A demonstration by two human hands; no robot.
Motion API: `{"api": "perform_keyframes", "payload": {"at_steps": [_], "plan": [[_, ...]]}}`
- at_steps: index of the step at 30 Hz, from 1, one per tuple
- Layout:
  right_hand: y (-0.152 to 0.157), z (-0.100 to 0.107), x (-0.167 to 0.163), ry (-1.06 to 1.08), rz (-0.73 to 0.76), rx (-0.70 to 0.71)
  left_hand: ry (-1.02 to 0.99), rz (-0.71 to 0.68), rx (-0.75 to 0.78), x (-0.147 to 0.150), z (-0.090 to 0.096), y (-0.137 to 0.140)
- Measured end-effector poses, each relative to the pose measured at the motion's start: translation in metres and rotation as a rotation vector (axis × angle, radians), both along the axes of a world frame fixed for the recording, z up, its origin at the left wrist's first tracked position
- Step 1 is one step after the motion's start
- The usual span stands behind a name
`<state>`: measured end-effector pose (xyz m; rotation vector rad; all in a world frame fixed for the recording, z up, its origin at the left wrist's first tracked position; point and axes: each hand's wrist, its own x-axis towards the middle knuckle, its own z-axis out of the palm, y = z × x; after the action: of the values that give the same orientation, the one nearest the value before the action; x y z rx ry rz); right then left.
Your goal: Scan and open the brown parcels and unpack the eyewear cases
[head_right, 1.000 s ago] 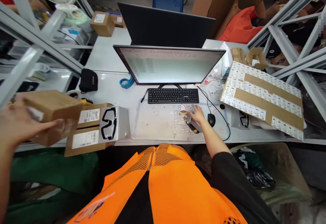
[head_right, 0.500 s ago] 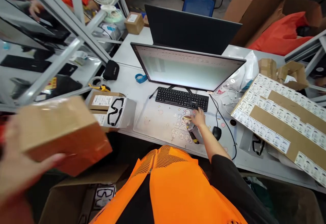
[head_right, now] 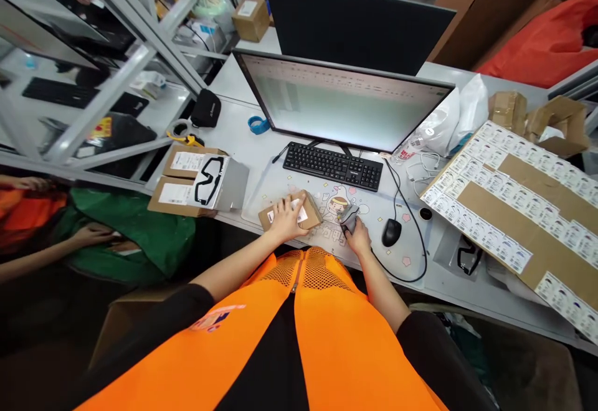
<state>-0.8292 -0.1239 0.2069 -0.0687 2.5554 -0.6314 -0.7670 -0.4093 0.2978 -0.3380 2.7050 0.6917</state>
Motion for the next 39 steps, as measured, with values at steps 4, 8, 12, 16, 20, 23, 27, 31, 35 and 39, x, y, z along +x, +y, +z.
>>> {"api": "perform_keyframes", "payload": {"at_steps": [4, 8, 12, 16, 20, 23, 27, 31, 35, 39], "plan": [[-0.01, 0.016, -0.007, -0.011, -0.011, 0.033, 0.016, -0.033, 0.056, 0.012, -0.011, -0.007], [-0.007, 0.068, -0.033, -0.03, 0.074, 0.078, -0.033, 0.086, 0.028, 0.046, -0.015, -0.05], [-0.017, 0.139, -0.052, -0.061, 0.453, -0.101, -0.11, 0.198, 0.066, 0.091, -0.028, -0.082], [-0.063, 0.183, -0.041, -0.053, 0.76, -0.237, -0.089, 0.208, 0.168, 0.115, -0.044, -0.083], [-0.116, 0.194, -0.023, -0.018, 0.979, -0.076, -0.079, 0.215, 0.189, 0.114, -0.048, -0.076], [-0.128, 0.196, -0.022, -0.042, 1.003, 0.015, -0.113, 0.203, 0.157, 0.111, -0.041, -0.073], [-0.1, 0.179, -0.042, -0.04, 0.814, 0.025, -0.129, 0.152, 0.079, 0.107, -0.033, -0.064], [-0.053, 0.13, -0.064, 0.001, 0.421, 0.172, -0.087, 0.09, -0.023, 0.096, -0.032, -0.049], [-0.018, 0.074, -0.065, 0.002, 0.094, 0.247, -0.101, 0.01, -0.095, 0.083, -0.034, -0.033], [0.005, 0.038, -0.054, -0.047, -0.052, 0.284, -0.114, -0.014, -0.156, 0.076, -0.034, -0.025]]}}
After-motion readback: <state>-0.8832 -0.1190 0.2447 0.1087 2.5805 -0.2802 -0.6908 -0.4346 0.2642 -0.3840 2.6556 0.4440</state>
